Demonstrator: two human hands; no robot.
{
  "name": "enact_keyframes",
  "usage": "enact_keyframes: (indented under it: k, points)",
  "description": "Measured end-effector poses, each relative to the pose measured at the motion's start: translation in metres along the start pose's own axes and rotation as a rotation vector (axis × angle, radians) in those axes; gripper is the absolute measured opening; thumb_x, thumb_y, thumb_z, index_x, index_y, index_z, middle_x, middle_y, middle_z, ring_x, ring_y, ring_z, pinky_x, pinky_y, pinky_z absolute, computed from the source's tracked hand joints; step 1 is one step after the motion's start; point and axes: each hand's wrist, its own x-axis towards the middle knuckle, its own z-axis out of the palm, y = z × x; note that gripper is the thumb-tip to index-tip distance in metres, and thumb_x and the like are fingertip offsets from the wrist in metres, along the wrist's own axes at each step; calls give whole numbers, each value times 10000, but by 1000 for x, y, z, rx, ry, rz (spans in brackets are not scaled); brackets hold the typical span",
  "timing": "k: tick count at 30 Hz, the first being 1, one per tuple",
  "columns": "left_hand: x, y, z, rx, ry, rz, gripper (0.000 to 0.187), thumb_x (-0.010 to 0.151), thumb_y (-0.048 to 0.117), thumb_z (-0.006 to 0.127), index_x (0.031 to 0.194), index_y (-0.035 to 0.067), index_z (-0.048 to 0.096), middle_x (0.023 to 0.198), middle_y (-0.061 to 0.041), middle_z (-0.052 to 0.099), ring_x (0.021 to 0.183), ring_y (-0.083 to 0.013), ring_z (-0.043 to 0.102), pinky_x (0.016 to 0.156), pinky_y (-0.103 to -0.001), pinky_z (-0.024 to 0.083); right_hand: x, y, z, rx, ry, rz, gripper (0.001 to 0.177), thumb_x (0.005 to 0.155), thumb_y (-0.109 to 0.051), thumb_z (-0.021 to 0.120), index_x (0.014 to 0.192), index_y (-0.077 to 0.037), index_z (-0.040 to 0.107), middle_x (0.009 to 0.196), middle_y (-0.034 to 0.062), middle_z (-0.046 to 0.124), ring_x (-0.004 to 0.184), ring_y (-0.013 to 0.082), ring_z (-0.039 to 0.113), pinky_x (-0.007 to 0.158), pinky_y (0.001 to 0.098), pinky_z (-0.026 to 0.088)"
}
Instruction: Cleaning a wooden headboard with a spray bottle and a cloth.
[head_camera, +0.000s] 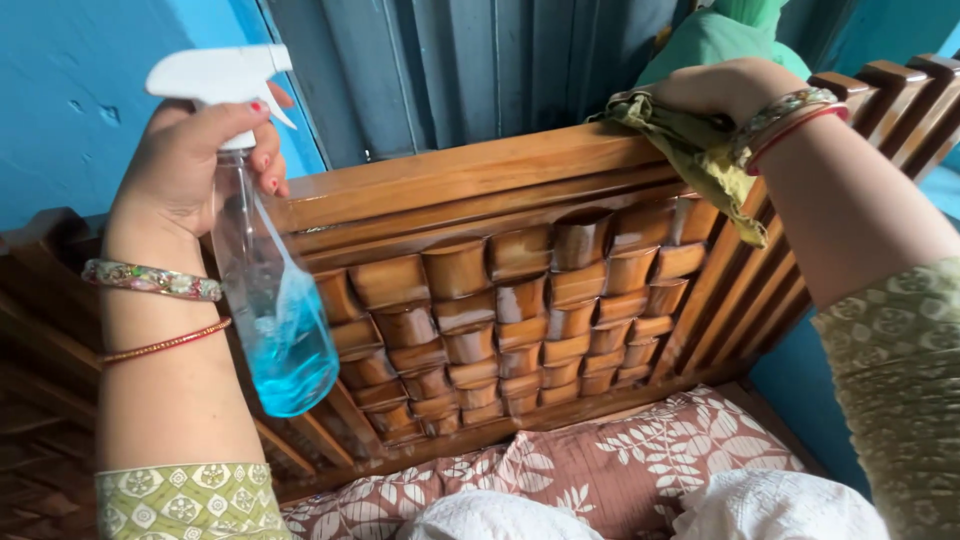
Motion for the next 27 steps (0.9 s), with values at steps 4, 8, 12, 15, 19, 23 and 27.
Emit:
enact_keyframes:
  k: [4,8,12,15,19,23,27]
  points:
    - [0,-10,-13,-94,-34,53,288,1012,200,602,1189,-27,612,719,-50,548,600,-178,566,645,-385,552,-48,-48,24,100,-32,72,579,1022,-574,455,1083,-78,745,1088,152,760,868,225,703,780,421,554]
    - [-5,-14,-21,-158,-87,101,291,1038,210,609,1197,-34,606,727,-63,543,596,-191,557,649,-393,540,-84,-125,70,57,-154,-22,713,960,-733,474,942,-75,750,910,132,722,695,228,644,720,422,547]
    - [-7,-20,-33,-253,-96,161,305,1091,254,600,1196,-32,599,689,-61,521,566,-185,536,637,-378,522,-76,-191,119,-164,-124,-330,816,934,-781,374,1056,-72,759,1084,178,718,978,301,697,922,478,519]
    - [-13,-25,-42,-285,-96,209,319,1101,289,576,1218,-8,592,676,-46,486,567,-179,509,643,-374,505,-79,-229,146,-278,-120,-448,902,924,-813,299,1163,-71,753,1218,199,697,1137,324,673,1046,487,451]
    - [-12,-39,-58,-347,-119,247,323,1109,326,552,1203,19,579,669,-25,442,567,-174,477,625,-362,461,-77,-264,175,-287,-117,-550,928,924,-814,268,1236,-75,734,1289,198,681,1220,343,635,1088,472,421]
    - [-11,-44,-64,-437,-100,244,339,1133,366,537,1163,30,562,657,-16,409,548,-162,436,579,-342,392,-78,-283,191,-101,-237,-877,713,913,-681,416,1350,-172,657,1269,103,681,1187,275,617,1025,417,433]
    - [-12,-38,-60,-444,-77,235,346,1116,378,550,1176,37,564,657,-13,416,542,-158,431,571,-345,381,-82,-279,187,181,-543,-1184,597,882,-444,687,1368,-108,601,1159,54,740,1083,161,666,953,341,510]
